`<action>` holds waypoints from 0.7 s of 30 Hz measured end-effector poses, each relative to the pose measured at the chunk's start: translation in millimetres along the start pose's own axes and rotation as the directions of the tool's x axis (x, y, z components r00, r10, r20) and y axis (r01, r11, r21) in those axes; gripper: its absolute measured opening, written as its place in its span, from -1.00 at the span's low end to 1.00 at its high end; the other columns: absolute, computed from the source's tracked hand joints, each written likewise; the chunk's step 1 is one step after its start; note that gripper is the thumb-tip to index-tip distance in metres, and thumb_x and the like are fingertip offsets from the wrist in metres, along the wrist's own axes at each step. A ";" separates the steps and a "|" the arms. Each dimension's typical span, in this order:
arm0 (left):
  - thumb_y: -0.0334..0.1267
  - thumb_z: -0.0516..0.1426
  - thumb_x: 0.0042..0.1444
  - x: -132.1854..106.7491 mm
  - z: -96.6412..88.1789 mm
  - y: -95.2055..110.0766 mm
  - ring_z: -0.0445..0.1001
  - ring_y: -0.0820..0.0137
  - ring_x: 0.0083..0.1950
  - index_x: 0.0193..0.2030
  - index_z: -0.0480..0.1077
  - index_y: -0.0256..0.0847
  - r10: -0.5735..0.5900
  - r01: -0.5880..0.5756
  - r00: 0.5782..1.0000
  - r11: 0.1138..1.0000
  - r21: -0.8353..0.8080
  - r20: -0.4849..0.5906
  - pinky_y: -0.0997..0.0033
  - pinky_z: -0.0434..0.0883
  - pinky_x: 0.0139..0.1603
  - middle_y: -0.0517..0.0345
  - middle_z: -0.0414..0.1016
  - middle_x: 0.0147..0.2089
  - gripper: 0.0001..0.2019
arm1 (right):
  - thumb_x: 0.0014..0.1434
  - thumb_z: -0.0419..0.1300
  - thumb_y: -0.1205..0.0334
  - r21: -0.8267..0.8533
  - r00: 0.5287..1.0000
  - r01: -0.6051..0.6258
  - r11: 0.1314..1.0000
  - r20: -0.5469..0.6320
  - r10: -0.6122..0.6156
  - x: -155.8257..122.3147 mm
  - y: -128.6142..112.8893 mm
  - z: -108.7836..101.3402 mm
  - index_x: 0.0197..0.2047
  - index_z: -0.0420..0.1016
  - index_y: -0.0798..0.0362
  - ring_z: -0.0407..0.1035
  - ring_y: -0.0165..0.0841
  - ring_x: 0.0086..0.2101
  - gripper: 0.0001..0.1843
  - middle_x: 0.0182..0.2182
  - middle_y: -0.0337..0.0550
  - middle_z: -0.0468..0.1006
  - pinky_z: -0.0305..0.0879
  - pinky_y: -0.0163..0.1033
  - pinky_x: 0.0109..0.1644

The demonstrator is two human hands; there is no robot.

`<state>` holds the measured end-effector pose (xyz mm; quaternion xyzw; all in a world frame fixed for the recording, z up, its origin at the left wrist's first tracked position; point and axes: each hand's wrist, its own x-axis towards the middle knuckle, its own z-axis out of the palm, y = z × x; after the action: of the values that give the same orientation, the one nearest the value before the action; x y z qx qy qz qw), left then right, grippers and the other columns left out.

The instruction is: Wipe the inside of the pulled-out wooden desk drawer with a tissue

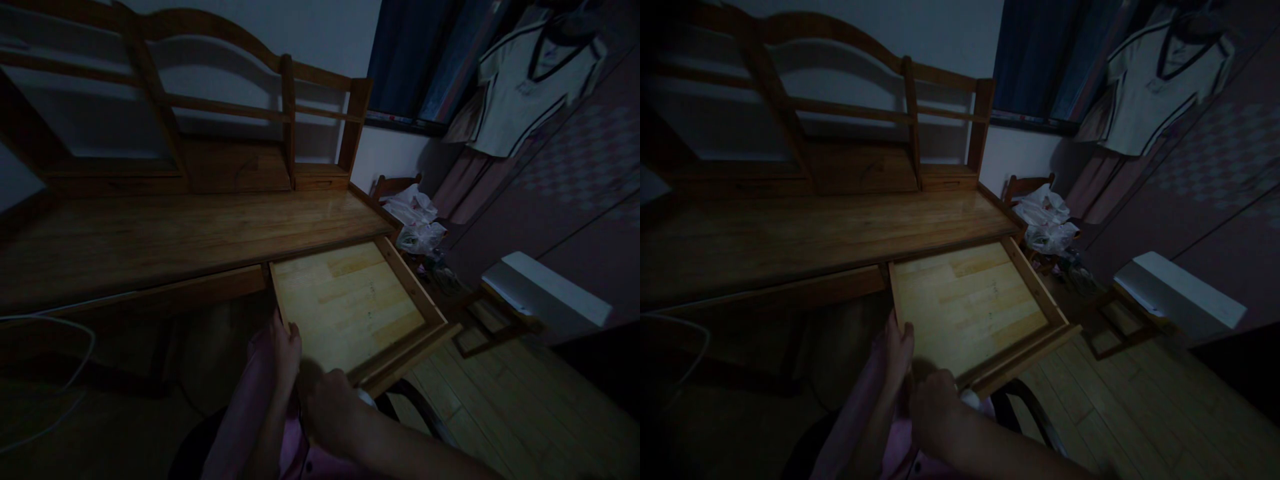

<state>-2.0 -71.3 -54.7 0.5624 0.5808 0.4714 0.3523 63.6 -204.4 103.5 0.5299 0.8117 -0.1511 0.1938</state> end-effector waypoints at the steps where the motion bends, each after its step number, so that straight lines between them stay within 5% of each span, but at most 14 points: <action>1: -0.24 0.06 0.27 -0.3 -0.2 -1.2 0.33 -0.05 0.44 0.45 0.20 -0.39 -0.003 0.003 1.000 1.000 -0.008 0.007 -0.10 0.28 0.45 -0.40 0.33 0.40 -0.39 | 0.34 0.22 0.26 0.025 0.999 0.034 0.999 -0.030 -0.033 1.3 -2.1 1.9 -0.16 0.68 0.19 0.63 -0.07 -0.25 -0.78 -0.31 0.10 0.70 0.54 0.02 -0.16; 4: -0.21 0.04 0.30 -0.8 0.5 -7.0 0.32 -0.05 0.44 0.47 0.16 -0.41 -0.022 0.023 0.999 0.999 -0.025 0.026 -0.09 0.28 0.45 -0.42 0.30 0.42 -0.37 | 0.34 0.20 0.20 0.136 0.986 0.143 0.980 -0.104 -0.130 1.1 -3.2 10.6 -0.18 0.68 0.17 0.61 -0.10 -0.23 -0.74 -0.29 0.07 0.70 0.51 -0.01 -0.09; 7: -0.23 0.04 0.32 0.2 2.2 -13.0 0.30 0.01 0.48 0.49 0.14 -0.32 -0.017 0.017 1.000 1.000 -0.008 0.024 -0.05 0.25 0.48 -0.35 0.29 0.46 -0.39 | 0.33 0.21 0.12 0.260 0.958 0.246 0.934 -0.213 -0.193 -5.9 2.4 23.9 0.02 0.64 0.21 0.55 -0.09 -0.03 -0.64 -0.05 0.13 0.68 0.49 -0.04 0.02; 10: -0.26 0.05 0.32 1.0 2.9 -14.2 0.29 0.05 0.49 0.48 0.15 -0.24 0.000 0.000 1.000 1.000 -0.004 0.009 -0.04 0.25 0.48 -0.30 0.29 0.47 -0.40 | 0.30 0.27 0.08 0.360 0.935 0.295 0.885 -0.301 -0.189 -14.4 9.4 39.3 0.22 0.53 0.19 0.36 -0.08 0.23 -0.50 0.19 0.15 0.54 0.38 -0.05 0.26; 14: -0.24 0.05 0.33 0.5 0.8 -10.4 0.30 -0.01 0.47 0.47 0.16 -0.35 0.007 -0.007 1.000 1.000 0.006 0.014 -0.07 0.27 0.46 -0.39 0.29 0.45 -0.40 | 0.31 0.30 0.04 0.462 0.941 0.269 0.845 -0.315 -0.127 -22.2 13.8 53.8 0.21 0.54 0.10 0.23 -0.08 0.32 -0.52 0.29 0.09 0.42 0.26 -0.02 0.38; 21: -0.22 0.07 0.33 1.7 -1.0 -14.1 0.33 -0.01 0.46 0.48 0.17 -0.28 -0.006 0.005 0.999 1.000 0.026 0.034 -0.12 0.27 0.45 -0.35 0.32 0.44 -0.40 | 0.39 0.20 0.20 0.524 0.935 0.282 0.804 -0.338 -0.108 -40.9 30.0 48.0 0.15 0.56 0.00 0.42 -0.23 0.12 -0.69 0.06 -0.07 0.58 0.30 -0.14 0.27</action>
<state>-7.8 -68.6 -67.5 0.5734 0.5825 0.4529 0.3561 113.5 -247.1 79.5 0.4922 0.8005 -0.3238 -0.1098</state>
